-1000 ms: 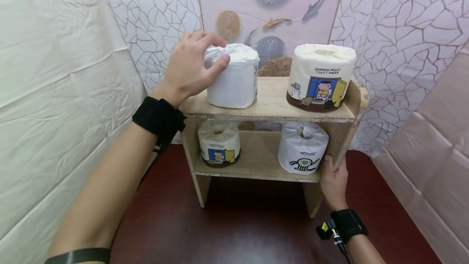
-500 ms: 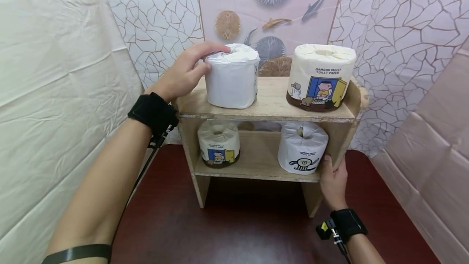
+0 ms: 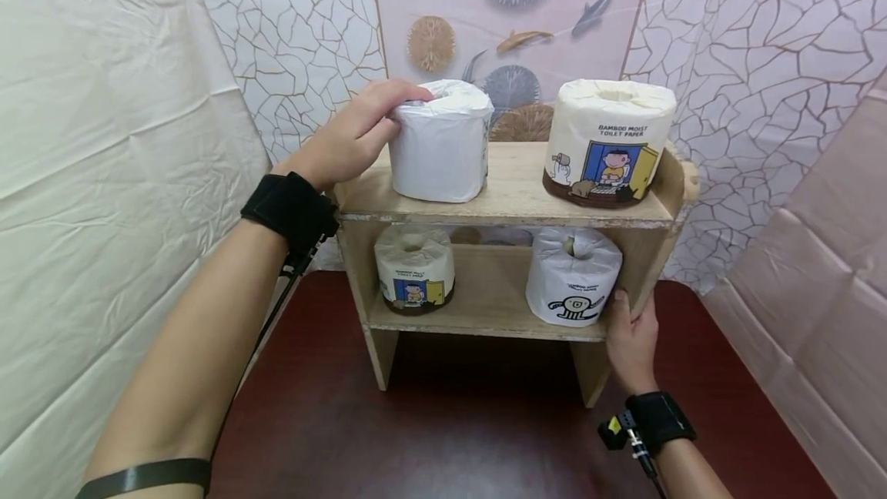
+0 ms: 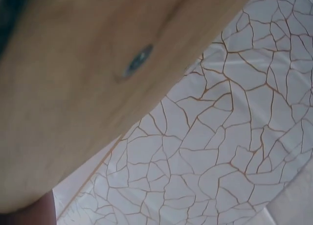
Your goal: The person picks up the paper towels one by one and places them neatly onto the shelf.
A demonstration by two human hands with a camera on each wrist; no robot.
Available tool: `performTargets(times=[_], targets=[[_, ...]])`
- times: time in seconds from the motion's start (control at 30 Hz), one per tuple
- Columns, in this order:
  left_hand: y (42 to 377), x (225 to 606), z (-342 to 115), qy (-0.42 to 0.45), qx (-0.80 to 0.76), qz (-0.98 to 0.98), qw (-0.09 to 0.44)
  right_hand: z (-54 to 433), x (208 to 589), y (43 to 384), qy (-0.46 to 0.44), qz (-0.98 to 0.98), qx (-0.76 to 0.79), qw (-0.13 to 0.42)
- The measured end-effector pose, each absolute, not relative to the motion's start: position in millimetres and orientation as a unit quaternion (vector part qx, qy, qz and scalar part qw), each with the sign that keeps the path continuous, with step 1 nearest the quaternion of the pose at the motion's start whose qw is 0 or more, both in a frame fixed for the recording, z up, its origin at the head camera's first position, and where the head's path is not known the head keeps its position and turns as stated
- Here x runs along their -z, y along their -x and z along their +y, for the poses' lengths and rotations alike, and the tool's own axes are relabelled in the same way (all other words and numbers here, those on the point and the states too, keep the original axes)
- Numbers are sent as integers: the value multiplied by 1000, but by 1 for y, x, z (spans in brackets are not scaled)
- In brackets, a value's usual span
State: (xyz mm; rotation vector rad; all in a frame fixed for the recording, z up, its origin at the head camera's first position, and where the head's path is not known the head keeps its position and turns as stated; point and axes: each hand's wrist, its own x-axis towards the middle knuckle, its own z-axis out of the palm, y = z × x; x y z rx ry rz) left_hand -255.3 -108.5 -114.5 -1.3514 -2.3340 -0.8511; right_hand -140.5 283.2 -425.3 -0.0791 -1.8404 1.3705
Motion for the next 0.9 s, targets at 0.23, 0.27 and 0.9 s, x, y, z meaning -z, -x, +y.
performTargets(times=[0.23, 0.27, 0.9], targets=[[258, 113, -111, 498, 277, -806, 160, 281, 425, 139, 35, -731, -550, 402], [258, 112, -111, 500, 277, -805, 161, 282, 424, 139, 34, -732, -550, 401], [250, 112, -105, 493, 279, -806, 173, 282, 426, 139, 34, -720, -559, 409]])
